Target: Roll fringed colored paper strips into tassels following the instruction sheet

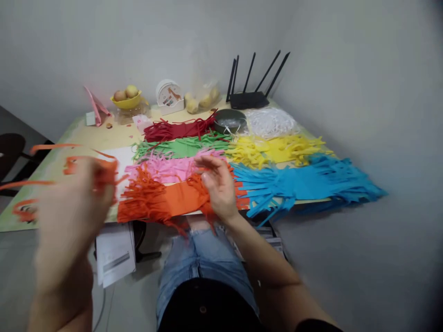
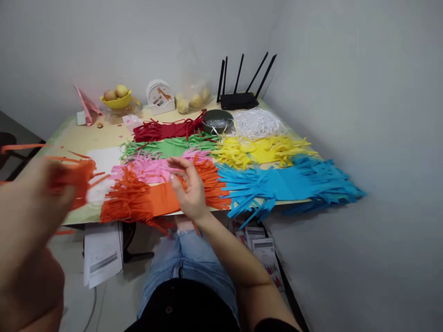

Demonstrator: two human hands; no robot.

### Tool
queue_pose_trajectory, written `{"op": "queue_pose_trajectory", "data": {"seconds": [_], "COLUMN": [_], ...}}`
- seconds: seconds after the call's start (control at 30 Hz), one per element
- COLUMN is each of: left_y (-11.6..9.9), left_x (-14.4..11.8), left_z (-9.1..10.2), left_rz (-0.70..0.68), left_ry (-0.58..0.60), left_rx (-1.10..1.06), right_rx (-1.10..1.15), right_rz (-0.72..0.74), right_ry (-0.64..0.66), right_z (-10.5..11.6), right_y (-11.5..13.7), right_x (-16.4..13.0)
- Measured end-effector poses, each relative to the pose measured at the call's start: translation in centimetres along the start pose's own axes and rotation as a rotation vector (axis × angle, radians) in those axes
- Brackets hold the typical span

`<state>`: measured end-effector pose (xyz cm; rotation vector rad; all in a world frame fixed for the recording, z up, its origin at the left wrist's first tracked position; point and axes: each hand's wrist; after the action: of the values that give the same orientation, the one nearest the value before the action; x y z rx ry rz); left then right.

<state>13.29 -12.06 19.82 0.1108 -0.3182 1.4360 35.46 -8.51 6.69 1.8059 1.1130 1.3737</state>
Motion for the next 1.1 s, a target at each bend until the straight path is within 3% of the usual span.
{"op": "queue_pose_trajectory", "data": {"seconds": [0.07, 0.17, 0.27, 0.37, 0.47, 0.53, 0.7, 0.87, 1.1], "left_y": [-2.3, -4.4, -3.9, -1.7, 0.5, 1.3, 1.6, 2.1, 2.6], "left_x": [0.7, 1.7, 2.2, 2.7, 3.6, 4.1, 4.7, 4.5, 4.3], "left_z": [-0.7, -1.2, -1.3, -1.4, -2.0, -2.7, -4.9, -6.6, -7.0], "left_rz": [-0.022, -0.139, -0.152, -0.186, -0.255, -0.231, -0.16, -0.111, -0.157], "left_ry": [0.026, 0.164, 0.157, 0.118, 0.148, 0.141, 0.044, -0.075, -0.033], "left_rx": [0.203, 0.353, 0.195, -0.082, -0.389, -0.544, -0.727, -0.92, -1.065], "right_rx": [-0.273, -0.524, -0.633, -0.671, -0.591, -0.564, -0.505, -0.366, -0.382], "right_rz": [0.266, 0.381, 0.248, 0.128, 0.114, 0.114, 0.015, 0.078, 0.168], "right_ry": [0.226, 0.46, 0.472, 0.491, 0.562, 0.602, 0.579, 0.544, 0.62], "right_z": [-1.1, -2.8, -3.0, -1.8, -0.5, 0.0, 0.8, 1.7, 2.5], "right_y": [2.6, 3.7, 3.1, 3.7, 5.4, 6.2, 6.3, 5.9, 6.6], "right_x": [-0.1, 0.5, 2.2, 4.3, 6.2, 7.2, 8.1, 7.9, 8.0]}}
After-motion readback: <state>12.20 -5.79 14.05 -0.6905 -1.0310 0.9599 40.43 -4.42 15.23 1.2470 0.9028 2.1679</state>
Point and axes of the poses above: each hand's wrist, its own x-axis towards the middle knuckle, its own z-axis out of the back of the hand, y = z × x, and after that the axes turned 5 degrees about x, right-handed
